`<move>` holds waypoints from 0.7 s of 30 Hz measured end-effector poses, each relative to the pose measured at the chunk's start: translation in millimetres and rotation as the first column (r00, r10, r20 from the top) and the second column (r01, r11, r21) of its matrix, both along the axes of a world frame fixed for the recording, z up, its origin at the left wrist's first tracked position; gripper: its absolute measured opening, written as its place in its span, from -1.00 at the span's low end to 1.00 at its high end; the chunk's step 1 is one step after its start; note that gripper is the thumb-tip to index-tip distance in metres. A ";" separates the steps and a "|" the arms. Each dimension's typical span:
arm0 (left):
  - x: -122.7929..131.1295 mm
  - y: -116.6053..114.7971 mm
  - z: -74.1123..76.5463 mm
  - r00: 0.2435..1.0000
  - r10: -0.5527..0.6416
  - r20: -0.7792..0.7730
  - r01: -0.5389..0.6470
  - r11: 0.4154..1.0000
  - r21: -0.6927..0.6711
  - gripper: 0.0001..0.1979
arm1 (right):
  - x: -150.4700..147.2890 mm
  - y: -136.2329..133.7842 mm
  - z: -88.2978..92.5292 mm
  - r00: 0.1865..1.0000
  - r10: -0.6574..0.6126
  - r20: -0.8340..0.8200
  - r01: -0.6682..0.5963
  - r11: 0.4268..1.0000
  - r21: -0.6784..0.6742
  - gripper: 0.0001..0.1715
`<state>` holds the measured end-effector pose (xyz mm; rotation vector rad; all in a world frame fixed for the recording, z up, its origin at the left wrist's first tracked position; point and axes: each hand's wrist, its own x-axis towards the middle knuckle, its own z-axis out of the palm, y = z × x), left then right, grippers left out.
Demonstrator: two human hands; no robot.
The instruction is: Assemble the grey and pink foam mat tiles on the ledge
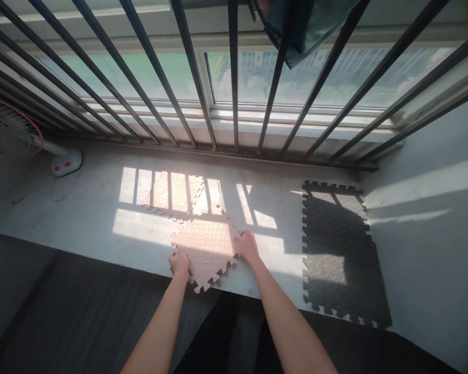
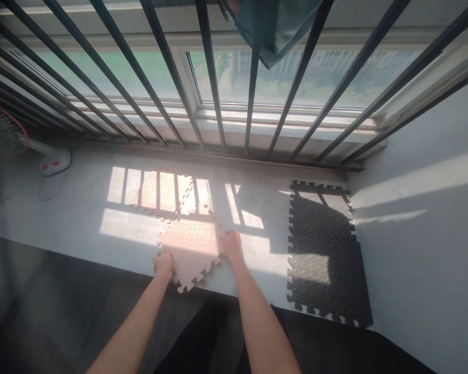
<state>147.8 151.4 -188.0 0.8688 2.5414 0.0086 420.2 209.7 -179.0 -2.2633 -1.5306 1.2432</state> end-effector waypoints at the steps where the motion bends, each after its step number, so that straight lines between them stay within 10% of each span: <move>1: 6.4 -0.1 3.8 0.999 0.030 0.040 -0.030 0.999 0.018 -0.43 | 9.2 -15.9 2.1 0.999 -0.036 -0.023 0.036 0.999 -0.015 -0.74; 11: 140.6 11.7 7.2 0.894 -0.237 0.381 0.189 0.969 0.158 -0.34 | 119.6 -198.4 9.0 0.824 -0.556 -0.109 0.563 0.825 0.053 -0.72; 21: 231.3 -16.7 -27.4 0.873 -0.370 0.317 0.279 0.913 0.298 -0.37 | 193.8 -223.0 -18.6 0.859 -0.511 0.027 0.497 0.845 0.198 -0.68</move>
